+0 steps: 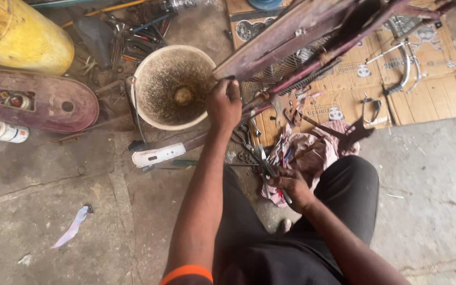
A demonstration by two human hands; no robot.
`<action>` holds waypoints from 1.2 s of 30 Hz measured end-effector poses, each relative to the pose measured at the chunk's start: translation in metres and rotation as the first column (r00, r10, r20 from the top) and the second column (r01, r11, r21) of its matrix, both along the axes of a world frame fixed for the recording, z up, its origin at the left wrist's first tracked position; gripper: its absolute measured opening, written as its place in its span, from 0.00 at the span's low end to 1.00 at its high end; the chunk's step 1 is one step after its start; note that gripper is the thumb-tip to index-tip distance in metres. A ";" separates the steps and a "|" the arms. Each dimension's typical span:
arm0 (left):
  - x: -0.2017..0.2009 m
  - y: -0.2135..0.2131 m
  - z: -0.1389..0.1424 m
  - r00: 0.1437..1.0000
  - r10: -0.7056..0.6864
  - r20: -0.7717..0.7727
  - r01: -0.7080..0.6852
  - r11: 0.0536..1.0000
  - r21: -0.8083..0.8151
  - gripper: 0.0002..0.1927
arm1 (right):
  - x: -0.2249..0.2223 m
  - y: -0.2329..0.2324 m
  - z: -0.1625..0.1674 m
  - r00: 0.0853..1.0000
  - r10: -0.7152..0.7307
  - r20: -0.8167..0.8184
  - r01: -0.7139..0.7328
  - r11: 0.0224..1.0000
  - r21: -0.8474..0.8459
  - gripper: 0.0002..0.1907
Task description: The person walks through a workshop, picks up pliers, and then sits on the floor to work on a bicycle frame. They use a screwdriver and pliers to adjust and remove parts of the bicycle frame.
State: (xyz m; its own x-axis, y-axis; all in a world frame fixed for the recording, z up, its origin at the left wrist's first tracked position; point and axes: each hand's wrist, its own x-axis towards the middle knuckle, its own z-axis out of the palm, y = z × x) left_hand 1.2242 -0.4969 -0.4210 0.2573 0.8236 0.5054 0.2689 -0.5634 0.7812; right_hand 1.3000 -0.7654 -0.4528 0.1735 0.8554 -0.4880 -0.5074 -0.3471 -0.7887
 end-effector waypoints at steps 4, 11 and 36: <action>-0.002 0.003 -0.003 0.991 -0.098 -0.089 0.087 0.989 -0.121 0.14 | -0.002 0.005 0.066 0.994 0.076 -0.075 -0.054 0.965 0.256 0.21; -0.005 0.008 0.009 0.859 -0.511 0.020 0.511 0.858 -0.054 0.25 | -0.029 0.035 0.106 0.983 -0.185 0.008 0.184 0.981 0.061 0.25; 0.044 0.048 -0.037 0.102 -0.339 0.935 0.784 -0.552 -0.286 0.41 | -0.085 0.115 0.097 0.793 -0.534 -0.292 0.542 0.838 -0.063 0.15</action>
